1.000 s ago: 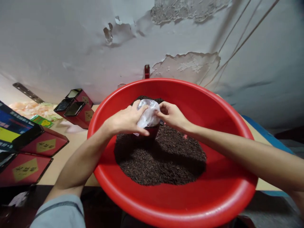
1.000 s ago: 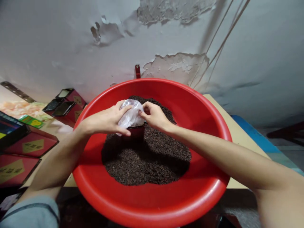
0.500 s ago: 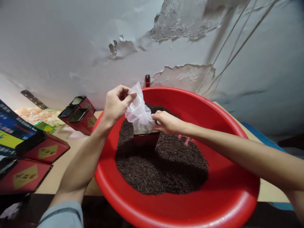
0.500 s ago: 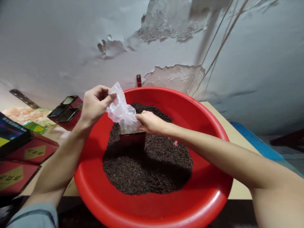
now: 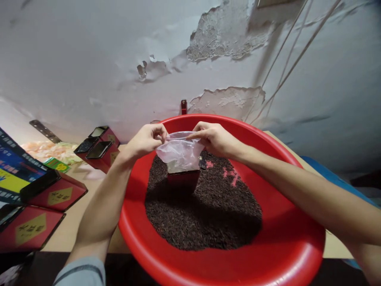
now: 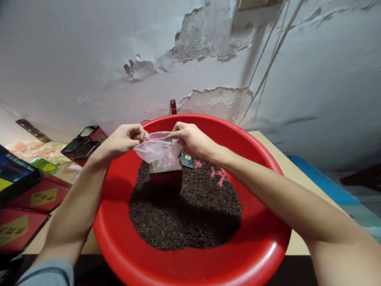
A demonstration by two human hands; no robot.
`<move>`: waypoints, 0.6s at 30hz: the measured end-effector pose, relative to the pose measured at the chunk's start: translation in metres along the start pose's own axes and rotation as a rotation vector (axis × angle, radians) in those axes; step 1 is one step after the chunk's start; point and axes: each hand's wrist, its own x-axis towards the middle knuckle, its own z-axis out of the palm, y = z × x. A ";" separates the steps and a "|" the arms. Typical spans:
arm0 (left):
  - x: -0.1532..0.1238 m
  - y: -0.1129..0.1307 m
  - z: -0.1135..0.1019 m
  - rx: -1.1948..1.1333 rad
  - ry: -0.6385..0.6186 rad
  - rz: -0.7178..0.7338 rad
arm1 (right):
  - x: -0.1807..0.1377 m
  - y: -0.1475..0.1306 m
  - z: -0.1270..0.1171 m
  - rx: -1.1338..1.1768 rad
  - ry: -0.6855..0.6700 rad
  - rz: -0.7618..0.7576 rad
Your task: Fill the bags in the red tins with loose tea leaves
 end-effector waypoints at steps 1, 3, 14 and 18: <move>-0.001 0.000 -0.002 0.073 -0.008 -0.006 | -0.002 0.001 -0.003 -0.037 -0.026 0.024; -0.005 0.004 -0.001 0.195 -0.030 -0.033 | -0.004 -0.002 -0.008 -0.073 -0.044 0.119; -0.009 0.015 0.041 0.508 -0.214 0.072 | 0.006 -0.018 -0.013 -0.305 -0.362 0.195; -0.006 0.007 0.052 0.647 -0.362 0.033 | 0.000 -0.023 -0.003 -0.454 -0.397 0.152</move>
